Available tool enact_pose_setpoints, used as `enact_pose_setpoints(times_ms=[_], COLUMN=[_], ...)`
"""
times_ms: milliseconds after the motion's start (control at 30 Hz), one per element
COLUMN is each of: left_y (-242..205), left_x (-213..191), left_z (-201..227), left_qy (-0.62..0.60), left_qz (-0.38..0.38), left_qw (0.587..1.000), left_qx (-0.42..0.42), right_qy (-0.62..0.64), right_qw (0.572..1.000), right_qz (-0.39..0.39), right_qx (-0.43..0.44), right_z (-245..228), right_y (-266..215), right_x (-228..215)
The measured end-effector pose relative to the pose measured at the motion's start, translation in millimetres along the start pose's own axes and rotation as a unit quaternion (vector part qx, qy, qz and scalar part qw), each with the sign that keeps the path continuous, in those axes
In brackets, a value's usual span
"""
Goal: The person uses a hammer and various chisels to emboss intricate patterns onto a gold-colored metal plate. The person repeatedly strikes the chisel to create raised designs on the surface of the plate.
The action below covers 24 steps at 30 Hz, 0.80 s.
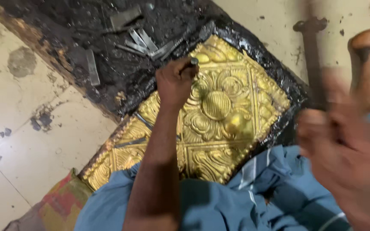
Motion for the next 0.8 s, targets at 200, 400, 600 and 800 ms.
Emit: enact_pose_setpoints(times_ms=[200, 400, 600, 800], left_y=[-2, -5, -2, 1], left_x=[-1, -3, -3, -3], left_z=[0, 0, 7, 10], left_qy=[0.017, 0.028, -0.002, 0.051], left_qz=[0.018, 0.004, 0.004, 0.015], left_qw=[1.000, 1.000, 1.000, 0.996], left_qx=[0.009, 0.012, 0.001, 0.071], right_qy=[-0.133, -0.211, -0.047, -0.095], right_qw=[0.976, 0.973, 0.991, 0.991], right_qz=[-0.122, -0.036, 0.056, -0.052], right_qx=[-0.122, -0.083, -0.113, -0.073], right_z=[25, 16, 9, 13], right_y=[13, -1, 4, 7], right_x=[44, 10, 27, 29])
Point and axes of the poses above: each hand's wrist, its own y-axis towards the middle knuckle, its own x-axis out of the palm, z = x × y, the point moved 1 cm from there along y, towards the middle knuckle
